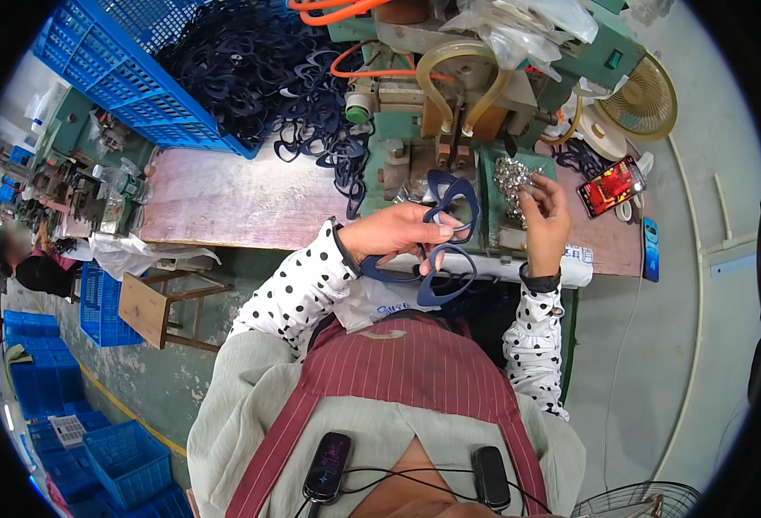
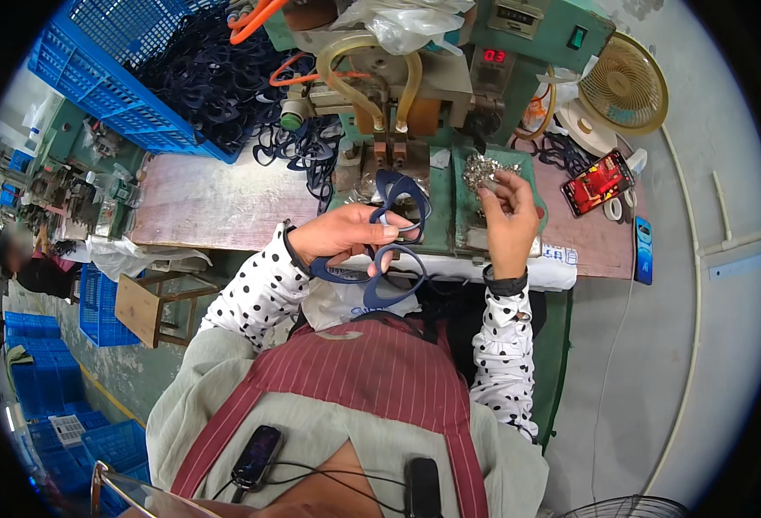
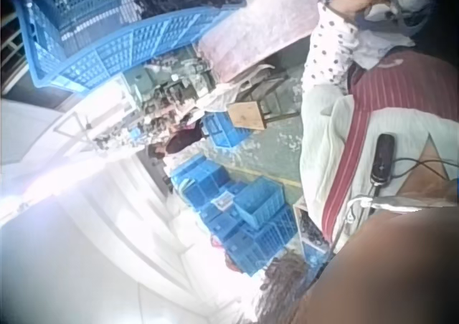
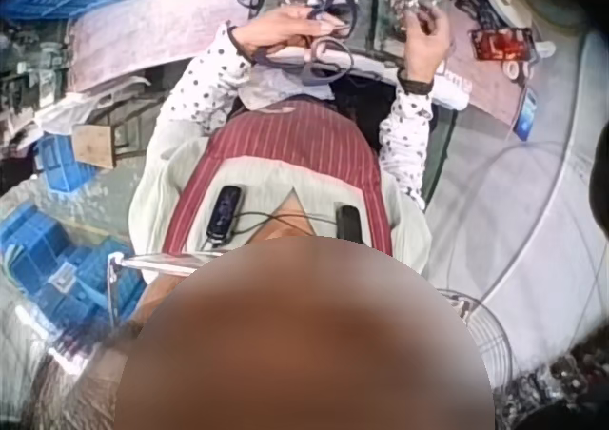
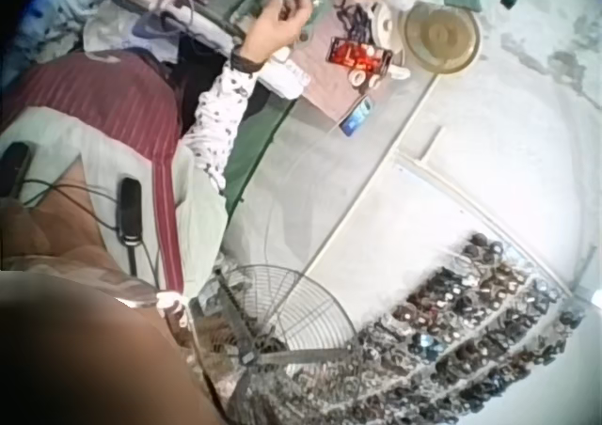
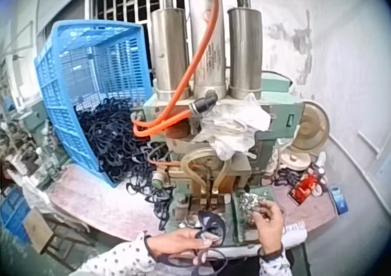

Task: The person repeatedly picks up dark blue bow-shaped components and small metallic pins from the workbench, aligns them, and presses them together using a small press machine. The assembled units are placed on the table to the left. The process is repeated continuously throughout the clip.

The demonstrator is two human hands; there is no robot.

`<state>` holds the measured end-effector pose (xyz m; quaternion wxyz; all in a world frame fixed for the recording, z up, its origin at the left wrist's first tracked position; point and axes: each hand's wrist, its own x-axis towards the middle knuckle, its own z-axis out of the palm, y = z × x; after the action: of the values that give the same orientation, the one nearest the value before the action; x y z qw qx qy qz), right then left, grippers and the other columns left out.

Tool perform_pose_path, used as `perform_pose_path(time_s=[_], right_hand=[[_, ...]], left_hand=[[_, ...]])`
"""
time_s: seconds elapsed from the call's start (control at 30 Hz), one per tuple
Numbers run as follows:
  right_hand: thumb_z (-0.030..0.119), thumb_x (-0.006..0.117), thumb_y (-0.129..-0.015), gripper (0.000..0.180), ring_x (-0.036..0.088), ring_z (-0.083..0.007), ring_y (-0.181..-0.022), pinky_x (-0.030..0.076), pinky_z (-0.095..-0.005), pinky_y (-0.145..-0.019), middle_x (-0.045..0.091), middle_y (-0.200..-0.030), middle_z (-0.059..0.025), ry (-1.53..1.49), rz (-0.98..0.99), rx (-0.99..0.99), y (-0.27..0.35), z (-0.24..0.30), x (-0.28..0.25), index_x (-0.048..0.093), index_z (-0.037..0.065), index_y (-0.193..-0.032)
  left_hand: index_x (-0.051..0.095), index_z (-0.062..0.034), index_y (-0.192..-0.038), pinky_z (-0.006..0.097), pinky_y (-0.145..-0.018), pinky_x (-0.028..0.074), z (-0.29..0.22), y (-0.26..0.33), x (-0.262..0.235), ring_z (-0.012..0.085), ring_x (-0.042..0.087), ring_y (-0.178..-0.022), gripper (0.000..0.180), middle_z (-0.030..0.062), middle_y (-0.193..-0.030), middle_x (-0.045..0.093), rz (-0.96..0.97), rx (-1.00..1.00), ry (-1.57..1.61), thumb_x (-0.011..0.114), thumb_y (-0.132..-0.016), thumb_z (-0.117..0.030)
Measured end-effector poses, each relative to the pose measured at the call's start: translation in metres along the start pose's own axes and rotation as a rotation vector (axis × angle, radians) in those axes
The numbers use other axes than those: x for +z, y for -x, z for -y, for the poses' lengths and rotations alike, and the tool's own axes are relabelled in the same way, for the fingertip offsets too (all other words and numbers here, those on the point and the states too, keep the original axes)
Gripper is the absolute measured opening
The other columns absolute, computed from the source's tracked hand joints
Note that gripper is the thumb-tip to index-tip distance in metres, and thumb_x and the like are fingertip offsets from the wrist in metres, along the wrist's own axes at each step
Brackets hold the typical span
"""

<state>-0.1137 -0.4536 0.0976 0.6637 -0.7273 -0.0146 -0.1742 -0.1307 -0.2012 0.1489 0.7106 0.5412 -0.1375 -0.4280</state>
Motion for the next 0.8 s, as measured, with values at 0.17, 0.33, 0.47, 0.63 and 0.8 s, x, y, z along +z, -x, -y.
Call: perform_pose_path(time_s=[0.17, 0.33, 0.47, 0.63, 0.8], right_hand=[[0.004, 0.064, -0.088, 0.026, 0.058, -0.0096, -0.086, 0.046, -0.0218, -0.076, 0.064, -0.096, -0.0055, 0.047, -0.009, -0.007, 0.001, -0.004, -0.002, 0.056, -0.002, -0.112], [0.003, 0.064, -0.087, 0.022, 0.058, -0.0085, -0.080, 0.046, -0.0216, -0.072, 0.064, -0.091, -0.0051, 0.060, -0.029, -0.020, -0.002, -0.008, -0.007, 0.059, -0.002, -0.108], [0.003, 0.064, -0.087, 0.022, 0.057, -0.0080, -0.077, 0.046, -0.0213, -0.070, 0.065, -0.089, -0.0052, 0.071, -0.045, -0.005, -0.003, -0.011, -0.011, 0.059, -0.002, -0.108], [0.005, 0.064, -0.088, 0.021, 0.056, -0.0073, -0.078, 0.044, -0.0207, -0.070, 0.063, -0.088, -0.0026, 0.120, -0.032, -0.004, -0.002, -0.015, -0.014, 0.060, -0.001, -0.108], [0.005, 0.064, -0.088, 0.020, 0.055, -0.0067, -0.076, 0.044, -0.0201, -0.068, 0.063, -0.087, -0.0018, 0.136, -0.032, -0.015, -0.005, -0.021, -0.011, 0.060, -0.001, -0.106]], left_hand=[[0.051, 0.0029, -0.128, 0.020, -0.051, 0.048, 0.005, 0.002, 0.001, 0.0136, 0.066, -0.065, 0.041, 0.0088, -0.079, 0.066, 0.013, -0.006, 0.128, 0.052, -0.098, -0.025], [0.051, 0.0063, -0.125, 0.023, -0.049, 0.053, 0.027, 0.009, 0.017, 0.0181, 0.066, -0.062, 0.043, 0.0156, -0.080, 0.066, 0.138, -0.079, 0.127, 0.047, -0.100, -0.029], [0.051, 0.0077, -0.124, 0.021, -0.044, 0.050, 0.039, 0.009, 0.036, 0.0181, 0.064, -0.056, 0.047, 0.0158, -0.076, 0.066, -0.172, -0.064, 0.552, 0.045, -0.100, -0.032], [0.052, 0.0047, -0.125, 0.020, -0.042, 0.046, 0.023, 0.001, 0.026, 0.0118, 0.058, -0.048, 0.049, 0.0128, -0.076, 0.066, -0.228, -0.015, 0.237, 0.044, -0.100, -0.037], [0.055, 0.0000, -0.120, 0.024, -0.043, 0.043, 0.021, -0.007, 0.037, 0.0117, 0.056, -0.058, 0.038, 0.0084, -0.075, 0.060, -0.316, 0.037, 0.643, 0.047, -0.100, -0.031]])
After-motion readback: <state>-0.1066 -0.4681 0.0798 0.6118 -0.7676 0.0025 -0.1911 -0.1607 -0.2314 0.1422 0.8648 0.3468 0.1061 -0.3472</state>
